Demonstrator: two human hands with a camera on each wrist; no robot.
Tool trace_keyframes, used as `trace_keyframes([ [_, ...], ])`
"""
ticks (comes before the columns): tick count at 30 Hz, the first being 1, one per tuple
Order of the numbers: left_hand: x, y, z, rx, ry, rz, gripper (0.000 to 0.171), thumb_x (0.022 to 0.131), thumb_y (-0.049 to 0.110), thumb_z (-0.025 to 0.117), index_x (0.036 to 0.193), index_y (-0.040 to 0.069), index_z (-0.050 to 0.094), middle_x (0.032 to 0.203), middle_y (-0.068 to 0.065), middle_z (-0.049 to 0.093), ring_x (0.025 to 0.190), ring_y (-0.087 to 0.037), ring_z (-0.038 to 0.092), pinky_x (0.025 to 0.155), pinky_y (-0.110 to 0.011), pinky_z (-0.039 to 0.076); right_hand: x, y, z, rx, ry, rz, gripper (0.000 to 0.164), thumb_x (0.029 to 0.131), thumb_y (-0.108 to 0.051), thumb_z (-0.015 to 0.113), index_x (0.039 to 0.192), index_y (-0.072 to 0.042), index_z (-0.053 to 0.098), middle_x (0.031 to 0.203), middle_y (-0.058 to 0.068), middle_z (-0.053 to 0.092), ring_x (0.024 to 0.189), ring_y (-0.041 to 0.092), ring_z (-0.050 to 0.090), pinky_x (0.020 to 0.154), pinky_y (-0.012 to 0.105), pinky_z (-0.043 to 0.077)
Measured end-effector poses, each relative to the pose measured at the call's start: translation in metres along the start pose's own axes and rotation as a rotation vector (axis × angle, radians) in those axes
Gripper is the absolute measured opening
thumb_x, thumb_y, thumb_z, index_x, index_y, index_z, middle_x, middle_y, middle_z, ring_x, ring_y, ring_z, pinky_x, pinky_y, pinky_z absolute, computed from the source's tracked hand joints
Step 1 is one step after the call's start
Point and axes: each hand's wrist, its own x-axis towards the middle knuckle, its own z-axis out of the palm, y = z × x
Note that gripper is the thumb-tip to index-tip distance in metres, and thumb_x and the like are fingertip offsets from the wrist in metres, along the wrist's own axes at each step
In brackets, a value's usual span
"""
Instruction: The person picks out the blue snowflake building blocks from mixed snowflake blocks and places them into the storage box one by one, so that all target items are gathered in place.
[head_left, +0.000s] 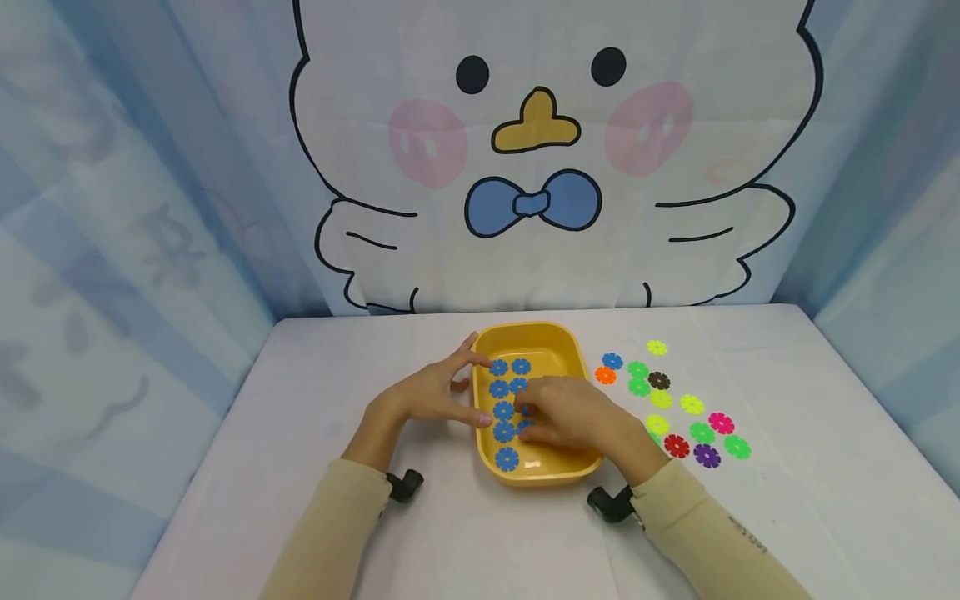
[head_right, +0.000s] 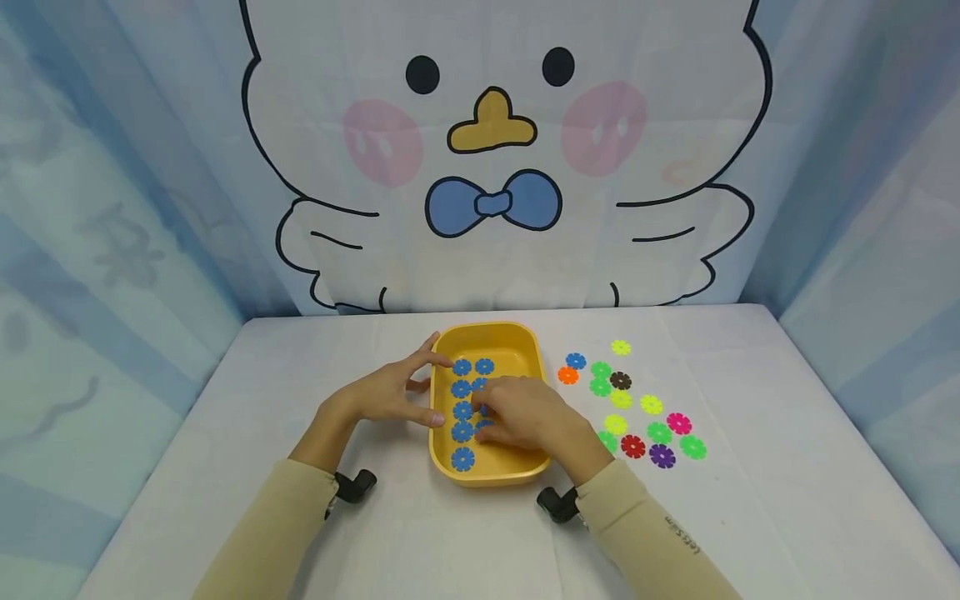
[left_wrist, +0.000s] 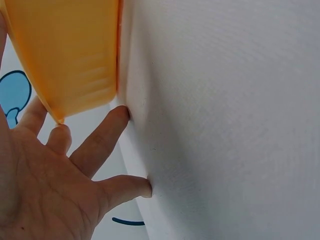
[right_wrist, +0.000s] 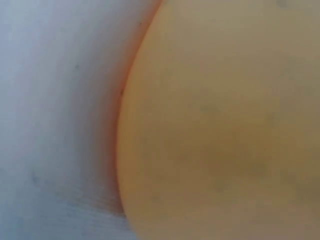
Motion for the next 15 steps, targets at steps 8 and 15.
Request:
trace_keyframes([
  [8,-0.001,-0.001,0.001,0.021,0.005,-0.019,0.093,0.069,0.062,0.089,0.148,0.036,0.047,0.171,0.021,-0.007,0.137,-0.031,0.055,0.117,-0.055,0.04,-0.005,0.007,-0.006,0.211,0.203,-0.061,0.025,0.095,-0.028,0.075,0.116,-0.015,0.073,0.108,-0.001,0.069,0.103,0.018,0.062,0.096,0.038,0.057],
  [15,0.001,0.0,0.002,0.021,0.016,-0.022,0.092,0.071,0.058,0.09,0.149,0.037,0.046,0.17,0.023,-0.007,0.137,-0.03,0.055,0.117,-0.053,0.041,-0.006,0.019,-0.017,0.192,0.401,-0.203,0.02,0.09,-0.015,0.08,0.109,-0.013,0.074,0.106,0.003,0.066,0.097,0.023,0.064,0.09,0.038,0.059],
])
